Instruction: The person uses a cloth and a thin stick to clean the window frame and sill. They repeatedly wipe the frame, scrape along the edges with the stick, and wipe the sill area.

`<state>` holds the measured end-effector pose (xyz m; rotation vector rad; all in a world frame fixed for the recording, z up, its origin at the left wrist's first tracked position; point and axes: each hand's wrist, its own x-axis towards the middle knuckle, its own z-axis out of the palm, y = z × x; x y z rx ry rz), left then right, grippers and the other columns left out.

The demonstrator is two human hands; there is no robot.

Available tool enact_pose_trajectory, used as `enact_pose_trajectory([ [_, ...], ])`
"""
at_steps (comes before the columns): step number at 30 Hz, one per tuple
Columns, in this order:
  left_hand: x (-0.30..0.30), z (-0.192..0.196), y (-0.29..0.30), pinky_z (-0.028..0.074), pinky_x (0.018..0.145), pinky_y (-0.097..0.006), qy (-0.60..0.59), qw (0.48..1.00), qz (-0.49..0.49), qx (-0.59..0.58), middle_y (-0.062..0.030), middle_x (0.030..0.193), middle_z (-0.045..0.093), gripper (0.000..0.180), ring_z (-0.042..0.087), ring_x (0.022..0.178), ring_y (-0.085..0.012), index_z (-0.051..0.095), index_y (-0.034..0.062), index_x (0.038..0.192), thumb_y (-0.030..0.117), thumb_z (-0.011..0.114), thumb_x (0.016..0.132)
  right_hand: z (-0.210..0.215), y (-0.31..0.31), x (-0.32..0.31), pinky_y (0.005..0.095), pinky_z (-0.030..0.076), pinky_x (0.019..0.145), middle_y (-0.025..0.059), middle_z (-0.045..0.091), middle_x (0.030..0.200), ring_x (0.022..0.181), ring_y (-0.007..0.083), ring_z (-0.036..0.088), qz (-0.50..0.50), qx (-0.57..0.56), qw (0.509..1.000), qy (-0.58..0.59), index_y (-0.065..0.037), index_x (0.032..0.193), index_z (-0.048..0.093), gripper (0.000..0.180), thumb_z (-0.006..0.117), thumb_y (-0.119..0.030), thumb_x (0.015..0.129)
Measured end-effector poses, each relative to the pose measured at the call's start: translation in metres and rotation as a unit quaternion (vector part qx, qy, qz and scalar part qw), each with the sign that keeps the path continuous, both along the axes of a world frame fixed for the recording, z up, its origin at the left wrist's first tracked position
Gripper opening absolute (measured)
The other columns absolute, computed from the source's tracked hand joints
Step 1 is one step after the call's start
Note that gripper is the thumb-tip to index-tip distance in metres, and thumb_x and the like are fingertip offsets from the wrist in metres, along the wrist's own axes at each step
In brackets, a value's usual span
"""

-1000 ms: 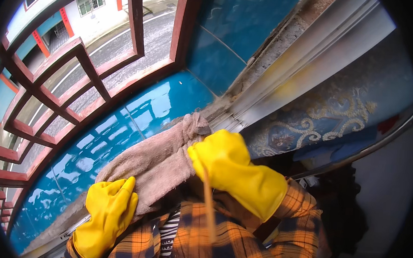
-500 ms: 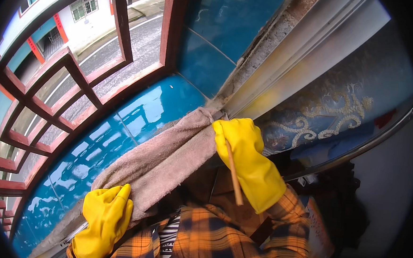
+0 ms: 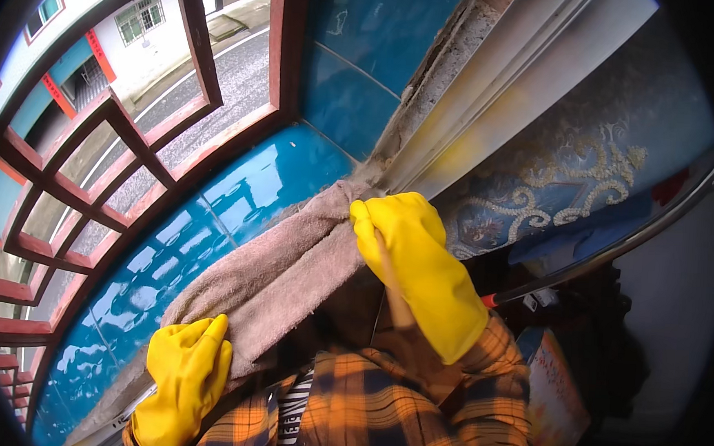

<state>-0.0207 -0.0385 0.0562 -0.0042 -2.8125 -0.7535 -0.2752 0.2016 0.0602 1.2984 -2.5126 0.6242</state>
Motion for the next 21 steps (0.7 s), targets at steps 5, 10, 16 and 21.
enact_pose_trajectory([
  [5, 0.0, -0.011, -0.008, 0.055, 0.065, -0.049, 0.073, 0.997, -0.016, 0.003, -0.0177, 0.095, 0.075, 0.034, 0.071, 0.075, -0.0395, 0.073, -0.0067, 0.121, 0.003, 0.077, 0.089, 0.015, 0.016, -0.019, 0.0439, 0.06, 0.09, 0.0164, 0.08, 0.109, 0.106, 0.0371, 0.074, 0.014, 0.113, 0.993, 0.003, -0.003, 0.117, 0.078, 0.027, 0.06, -0.018, 0.104],
  [10, 0.012, -0.004, -0.004, 0.053, 0.062, -0.048, 0.049, 0.995, 0.056, -0.064, -0.0166, 0.094, 0.074, 0.037, 0.069, 0.073, -0.0389, 0.073, -0.0065, 0.124, 0.002, 0.077, 0.089, 0.018, 0.002, -0.026, 0.042, 0.06, 0.089, 0.0165, 0.079, 0.114, 0.1, 0.0339, 0.076, -0.07, 0.179, 0.98, -0.048, -0.005, 0.121, 0.076, 0.025, 0.06, -0.017, 0.106],
  [16, 0.029, -0.006, -0.011, 0.053, 0.085, -0.048, -0.061, 0.994, 0.094, -0.017, -0.0218, 0.114, 0.077, 0.045, 0.07, 0.096, -0.0436, 0.074, -0.0016, 0.131, -0.004, 0.076, 0.086, 0.041, -0.011, -0.021, 0.0303, 0.059, 0.078, 0.0106, 0.078, 0.097, 0.086, 0.0181, 0.076, -0.121, 0.01, 0.891, -0.437, -0.001, 0.107, 0.075, 0.027, 0.054, -0.019, 0.109],
  [21, 0.026, -0.003, -0.017, 0.054, 0.094, -0.048, -0.088, 0.992, 0.089, 0.036, -0.0233, 0.123, 0.074, 0.05, 0.069, 0.108, -0.0446, 0.072, -0.0017, 0.135, -0.004, 0.075, 0.085, 0.043, -0.012, -0.035, 0.0289, 0.059, 0.072, 0.0123, 0.08, 0.092, 0.081, 0.0177, 0.077, -0.07, 0.009, 0.868, -0.492, 0.0, 0.105, 0.075, 0.033, 0.051, -0.023, 0.11],
])
